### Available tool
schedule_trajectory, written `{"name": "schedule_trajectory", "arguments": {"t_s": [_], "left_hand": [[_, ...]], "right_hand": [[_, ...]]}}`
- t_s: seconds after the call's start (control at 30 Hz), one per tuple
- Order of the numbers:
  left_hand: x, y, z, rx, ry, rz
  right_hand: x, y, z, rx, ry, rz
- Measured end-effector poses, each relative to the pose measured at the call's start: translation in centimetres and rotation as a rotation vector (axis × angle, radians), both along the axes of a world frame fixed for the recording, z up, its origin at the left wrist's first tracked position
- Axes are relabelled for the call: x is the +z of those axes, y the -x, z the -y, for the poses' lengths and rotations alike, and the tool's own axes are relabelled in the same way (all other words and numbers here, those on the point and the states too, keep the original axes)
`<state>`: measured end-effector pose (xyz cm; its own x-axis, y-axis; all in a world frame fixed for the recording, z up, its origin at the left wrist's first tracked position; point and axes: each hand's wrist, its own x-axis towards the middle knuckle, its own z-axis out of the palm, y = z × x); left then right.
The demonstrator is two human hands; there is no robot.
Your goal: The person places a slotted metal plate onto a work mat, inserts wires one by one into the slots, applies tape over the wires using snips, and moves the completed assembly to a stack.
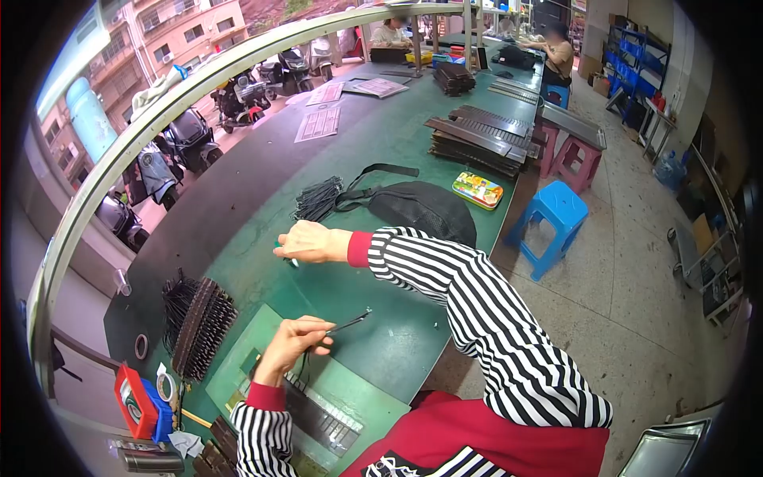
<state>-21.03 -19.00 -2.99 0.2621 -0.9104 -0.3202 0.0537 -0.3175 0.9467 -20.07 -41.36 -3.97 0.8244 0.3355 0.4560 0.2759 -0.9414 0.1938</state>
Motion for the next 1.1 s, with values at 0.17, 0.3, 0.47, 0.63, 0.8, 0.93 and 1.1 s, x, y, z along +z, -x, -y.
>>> {"name": "schedule_trajectory", "arguments": {"t_s": [0.17, 0.3, 0.47, 0.63, 0.8, 0.93, 1.1], "left_hand": [[-5.7, -0.1, 1.9, -0.006, 0.113, 0.375], [-6.0, 1.6, 2.3, 0.031, 0.216, 0.862], [-6.8, 1.9, 2.5, 0.062, 0.279, 0.966], [-6.0, 2.0, 2.6, -0.068, 0.418, 1.238], [-6.5, 0.7, 3.0, -0.122, 0.319, 1.066], [-5.6, -0.4, 3.7, -0.143, 0.218, 0.785], [-5.9, -0.8, 4.1, -0.039, 0.102, 0.565]], "right_hand": [[-1.5, -0.6, -0.2, -0.002, 0.057, 0.003], [-3.3, -0.2, -1.8, 0.034, 0.088, -0.046], [-3.4, 2.9, -3.5, 0.025, 0.127, -0.072], [-4.1, 6.7, -2.5, -0.263, -0.115, -0.356], [-4.0, 11.2, -0.8, -0.472, -0.159, -0.4], [-4.1, 14.0, -1.3, -0.531, -0.165, -0.289], [-2.8, 15.6, -2.7, -0.416, -0.397, -0.346]]}}
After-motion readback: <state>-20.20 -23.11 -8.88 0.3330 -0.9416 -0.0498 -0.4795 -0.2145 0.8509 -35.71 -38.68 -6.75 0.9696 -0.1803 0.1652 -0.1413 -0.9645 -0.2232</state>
